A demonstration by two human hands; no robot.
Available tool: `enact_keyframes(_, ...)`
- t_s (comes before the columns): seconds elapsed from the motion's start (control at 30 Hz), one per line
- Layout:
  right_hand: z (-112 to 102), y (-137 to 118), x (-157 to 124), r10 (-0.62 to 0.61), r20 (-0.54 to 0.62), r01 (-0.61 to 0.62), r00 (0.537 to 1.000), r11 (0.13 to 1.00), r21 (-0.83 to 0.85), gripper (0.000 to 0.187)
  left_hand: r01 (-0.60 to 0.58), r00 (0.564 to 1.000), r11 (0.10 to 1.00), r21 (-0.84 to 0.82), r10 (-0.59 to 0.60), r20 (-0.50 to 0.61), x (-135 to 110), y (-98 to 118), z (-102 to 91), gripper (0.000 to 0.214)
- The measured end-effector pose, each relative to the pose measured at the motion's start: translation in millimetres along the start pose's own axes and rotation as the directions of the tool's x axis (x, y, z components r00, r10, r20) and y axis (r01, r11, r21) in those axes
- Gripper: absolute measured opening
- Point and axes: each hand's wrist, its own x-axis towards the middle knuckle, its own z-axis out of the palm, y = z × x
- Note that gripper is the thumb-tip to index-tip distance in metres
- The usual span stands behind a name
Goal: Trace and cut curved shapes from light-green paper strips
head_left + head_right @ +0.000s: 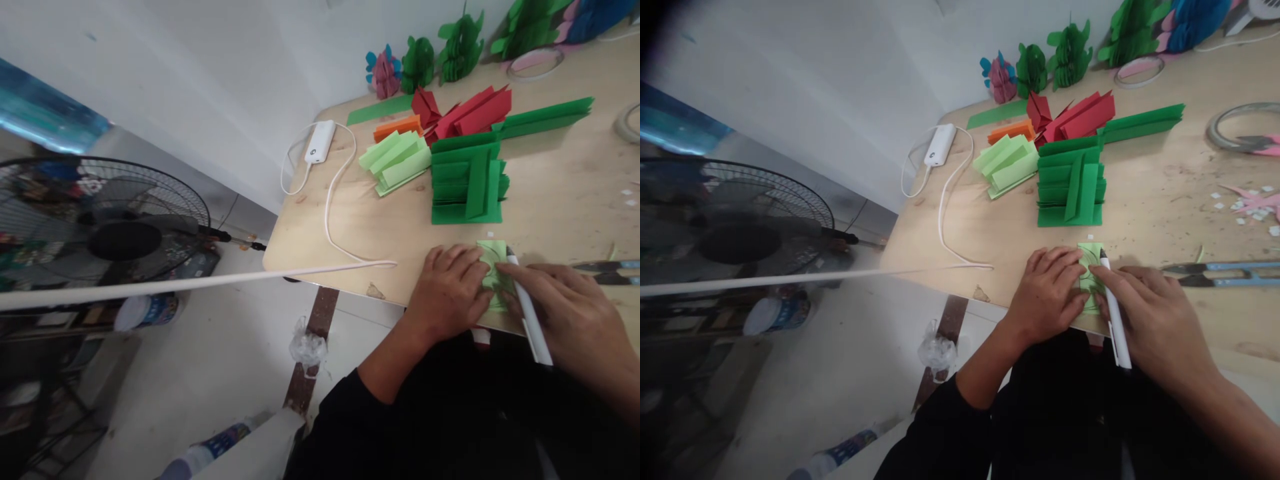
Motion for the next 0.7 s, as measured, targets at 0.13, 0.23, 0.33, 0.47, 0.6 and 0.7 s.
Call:
enact_keyframes(0.13, 0.7, -0.4, 0.4, 0.000, -0.005, 0.000, 1.000, 1.000, -0.007, 0.045, 0.000, 1.000, 1.000, 0.002, 0.000, -0.005, 0.0, 0.2, 0.0, 0.038)
enact_keyframes(0.23, 0.8, -0.8, 0.1, 0.011, -0.008, -0.011, 1.000, 1.000, 0.000, 0.048, 0.004, 1.000, 1.000, 0.004, -0.004, 0.005, 0.3, 0.4, -0.9, 0.038)
enact_keyframes(0.33, 0.6, -0.4, -0.9, 0.018, -0.006, -0.018, 1.000, 1.000, 0.005, 0.048, 0.015, 1.000, 1.000, -0.017, -0.015, 0.003, 0.5, 0.4, -1.5, 0.039)
enact_keyframes(0.47, 1.7, 0.1, -2.3, 0.029, -0.007, -0.028, 1.000, 1.000, 0.010, 0.049, 0.022, 1.000, 0.999, -0.023, -0.022, 0.016, 0.4, 0.0, -1.4, 0.042)
enact_keyframes(0.6, 3.6, -0.3, -2.1, 0.033, -0.008, -0.032, 0.999, 0.999, 0.017, 0.046, 0.029, 1.000, 0.999, -0.039, -0.029, 0.013, -0.1, -0.6, -0.8, 0.041)
enact_keyframes(0.7, 3.6, -0.4, -1.9, 0.027, -0.008, -0.027, 1.000, 1.000, 0.017, 0.043, 0.024, 1.000, 0.998, -0.057, -0.024, 0.000, -0.7, -0.6, -0.1, 0.040)
